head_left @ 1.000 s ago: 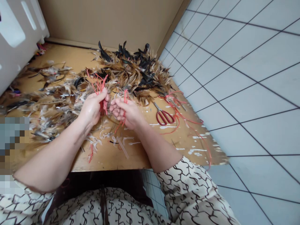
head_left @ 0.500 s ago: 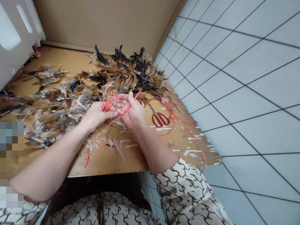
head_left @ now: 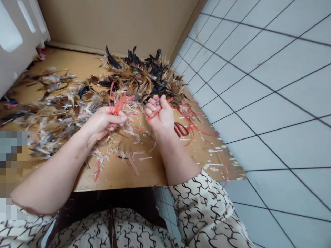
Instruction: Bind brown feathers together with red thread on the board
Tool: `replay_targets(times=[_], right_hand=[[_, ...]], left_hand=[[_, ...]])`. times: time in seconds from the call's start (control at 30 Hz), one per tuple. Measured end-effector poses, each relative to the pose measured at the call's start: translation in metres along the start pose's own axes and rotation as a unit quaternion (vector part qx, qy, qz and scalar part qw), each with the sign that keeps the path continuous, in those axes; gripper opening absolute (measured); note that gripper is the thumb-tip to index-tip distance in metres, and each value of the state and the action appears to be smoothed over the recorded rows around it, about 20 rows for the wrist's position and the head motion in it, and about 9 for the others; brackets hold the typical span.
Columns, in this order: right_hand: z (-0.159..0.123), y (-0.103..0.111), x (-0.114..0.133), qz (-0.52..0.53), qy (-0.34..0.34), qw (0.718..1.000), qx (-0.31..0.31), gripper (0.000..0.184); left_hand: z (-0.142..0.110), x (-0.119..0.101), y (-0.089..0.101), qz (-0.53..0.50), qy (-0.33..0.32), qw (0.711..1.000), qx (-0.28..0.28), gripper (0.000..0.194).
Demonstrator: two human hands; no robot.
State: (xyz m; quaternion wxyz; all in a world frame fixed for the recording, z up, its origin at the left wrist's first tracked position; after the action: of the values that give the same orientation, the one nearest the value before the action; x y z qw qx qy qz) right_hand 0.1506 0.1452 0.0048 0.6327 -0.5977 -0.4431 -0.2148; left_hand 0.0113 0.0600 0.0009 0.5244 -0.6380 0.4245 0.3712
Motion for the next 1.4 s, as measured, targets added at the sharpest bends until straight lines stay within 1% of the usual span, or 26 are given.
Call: replay_targets(times=[0.07,0.13,0.27,0.37,0.47,0.53,0.6,0.67,0.73,0.8,0.9,0.97,1.03,1.27,1.4], right_hand=[[0.002,0.007,0.007,-0.001,0.011,1.000,-0.021,0.032],[0.001,0.007,0.005,-0.008,-0.003,0.999,-0.031,0.031],[-0.007,-0.010,-0.017,-0.054,-0.065,0.996,0.005,0.025],[-0.012,-0.017,-0.028,-0.089,-0.083,0.993,0.010,0.022],[-0.013,-0.015,-0.026,-0.108,-0.066,0.992,-0.013,0.021],[-0.013,-0.014,-0.024,-0.120,-0.048,0.991,-0.021,0.020],[-0.014,-0.017,-0.023,-0.141,-0.034,0.989,-0.013,0.020],[-0.017,-0.022,-0.026,-0.165,-0.023,0.986,0.010,0.022],[-0.021,-0.028,-0.029,-0.179,-0.009,0.983,0.040,0.024],[-0.025,-0.035,-0.031,-0.185,0.009,0.980,0.070,0.027],[-0.032,-0.043,-0.029,-0.193,0.047,0.975,0.097,0.030],[-0.034,-0.044,-0.027,-0.195,0.067,0.974,0.098,0.031],[-0.034,-0.044,-0.025,-0.194,0.072,0.974,0.092,0.033],[-0.031,-0.044,-0.027,-0.196,0.052,0.974,0.102,0.026],[-0.031,-0.044,-0.028,-0.195,0.049,0.974,0.104,0.023]], left_hand=[[0.001,-0.011,0.006,-0.041,-0.045,0.998,-0.016,0.012],[0.001,-0.017,0.011,-0.061,-0.078,0.994,-0.035,0.013],[0.000,-0.024,0.015,-0.066,-0.109,0.989,-0.070,0.015],[-0.003,-0.030,0.019,-0.078,-0.130,0.983,-0.101,0.017],[-0.006,-0.036,0.024,-0.096,-0.152,0.976,-0.126,0.019],[-0.007,-0.039,0.027,-0.100,-0.166,0.972,-0.131,0.019],[-0.007,-0.041,0.028,-0.099,-0.181,0.969,-0.132,0.018],[-0.007,-0.041,0.029,-0.092,-0.193,0.967,-0.137,0.016],[-0.006,-0.037,0.027,-0.068,-0.187,0.970,-0.142,0.014],[-0.006,-0.030,0.022,-0.036,-0.168,0.975,-0.141,0.014],[-0.004,-0.021,0.012,0.001,-0.151,0.982,-0.118,0.016],[-0.003,-0.017,0.006,0.019,-0.149,0.983,-0.101,0.018],[-0.002,-0.015,0.003,0.031,-0.149,0.984,-0.089,0.018],[-0.003,-0.014,0.002,0.050,-0.130,0.988,-0.067,0.020],[-0.004,-0.017,0.001,0.057,-0.137,0.987,-0.066,0.022]])
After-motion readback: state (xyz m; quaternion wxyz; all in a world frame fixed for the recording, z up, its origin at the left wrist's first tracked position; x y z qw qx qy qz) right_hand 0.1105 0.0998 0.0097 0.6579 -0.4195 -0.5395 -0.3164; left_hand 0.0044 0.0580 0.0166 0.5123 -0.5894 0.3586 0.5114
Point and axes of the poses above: each hand's wrist, its own z-axis towards the middle knuckle, its own y-axis out of the back of the hand, x = y × z, the point moved 7 cm from there along z, towards the middle knuckle, and after that the axes turned 4 degrees about -y, right-handed, at the moved point
